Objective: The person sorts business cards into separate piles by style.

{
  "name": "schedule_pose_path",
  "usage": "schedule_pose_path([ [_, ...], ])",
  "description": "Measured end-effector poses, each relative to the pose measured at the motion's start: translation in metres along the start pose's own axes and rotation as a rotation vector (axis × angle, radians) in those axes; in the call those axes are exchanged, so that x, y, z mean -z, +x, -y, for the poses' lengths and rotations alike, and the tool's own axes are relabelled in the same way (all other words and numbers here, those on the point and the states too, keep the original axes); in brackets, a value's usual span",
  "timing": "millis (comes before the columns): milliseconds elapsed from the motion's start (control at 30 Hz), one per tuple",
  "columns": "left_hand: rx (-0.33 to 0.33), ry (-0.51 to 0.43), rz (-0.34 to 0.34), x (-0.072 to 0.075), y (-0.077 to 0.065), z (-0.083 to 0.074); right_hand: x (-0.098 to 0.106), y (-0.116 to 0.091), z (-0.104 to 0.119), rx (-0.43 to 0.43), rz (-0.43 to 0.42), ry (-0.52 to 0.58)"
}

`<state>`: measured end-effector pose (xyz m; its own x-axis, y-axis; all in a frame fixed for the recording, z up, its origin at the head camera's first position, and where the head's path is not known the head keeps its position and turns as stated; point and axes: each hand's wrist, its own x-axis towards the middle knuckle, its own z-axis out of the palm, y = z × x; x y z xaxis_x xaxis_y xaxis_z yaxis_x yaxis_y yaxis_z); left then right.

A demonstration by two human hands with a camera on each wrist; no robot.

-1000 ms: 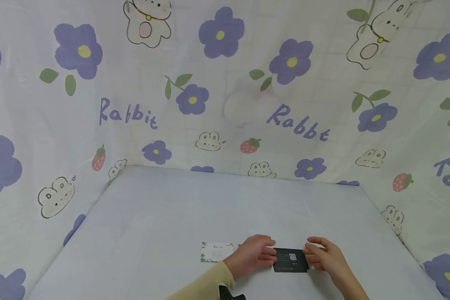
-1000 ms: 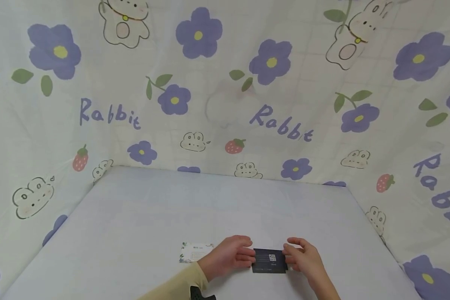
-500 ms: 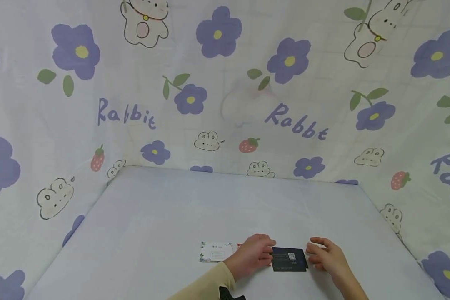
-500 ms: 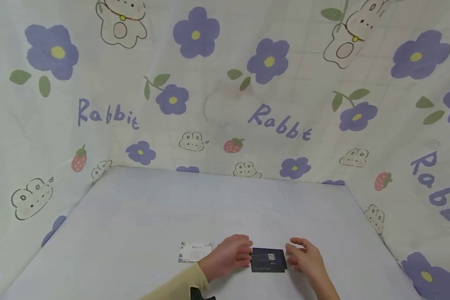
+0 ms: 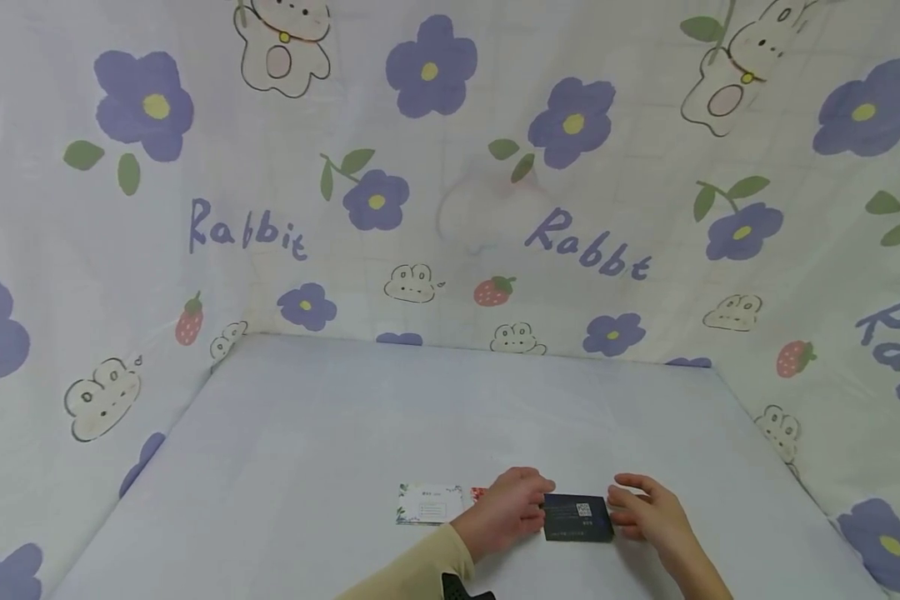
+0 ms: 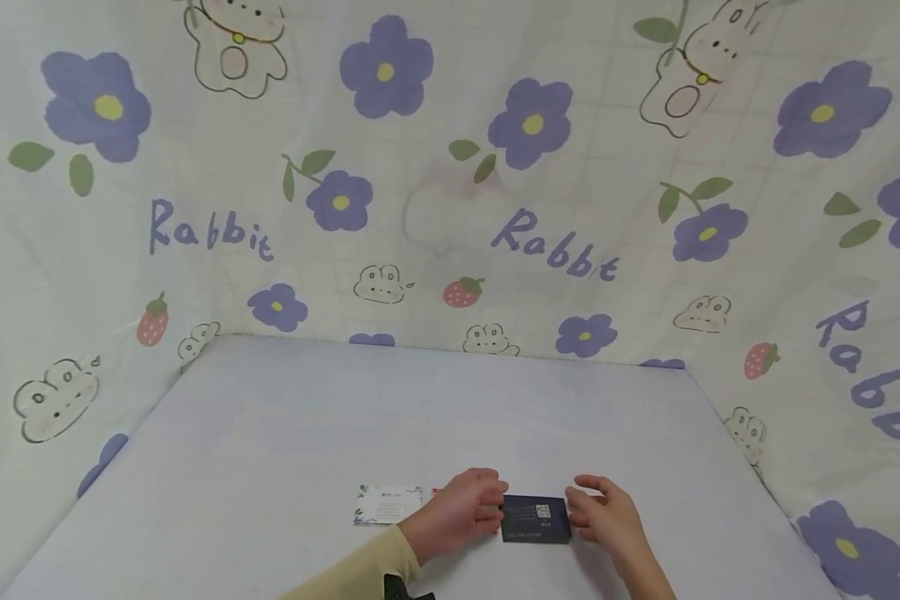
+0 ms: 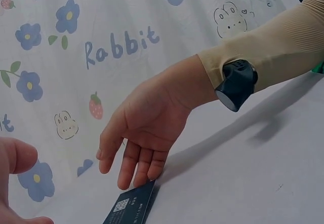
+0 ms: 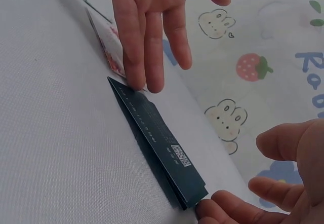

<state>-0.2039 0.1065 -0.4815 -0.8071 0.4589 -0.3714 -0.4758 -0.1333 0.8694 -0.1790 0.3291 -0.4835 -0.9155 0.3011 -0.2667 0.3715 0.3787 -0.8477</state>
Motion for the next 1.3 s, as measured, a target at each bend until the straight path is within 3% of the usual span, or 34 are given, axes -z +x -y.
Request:
schedule_pose_path([
  [267,-0.010,0.019,-0.021,-0.0014,0.0077,0.0017,-0.0021,-0.0009,-0.0007,0.011,0.009,0.017],
  [867,-0.041,0.030,-0.050,-0.0035,0.0060,0.0018,-0.0040,-0.0039,0.0019,0.021,0.014,0.028],
  [1300,-0.007,0.011,-0.025,0.0015,0.0061,0.0033,-0.0068,-0.0016,0.0021,0.018,0.010,0.025],
])
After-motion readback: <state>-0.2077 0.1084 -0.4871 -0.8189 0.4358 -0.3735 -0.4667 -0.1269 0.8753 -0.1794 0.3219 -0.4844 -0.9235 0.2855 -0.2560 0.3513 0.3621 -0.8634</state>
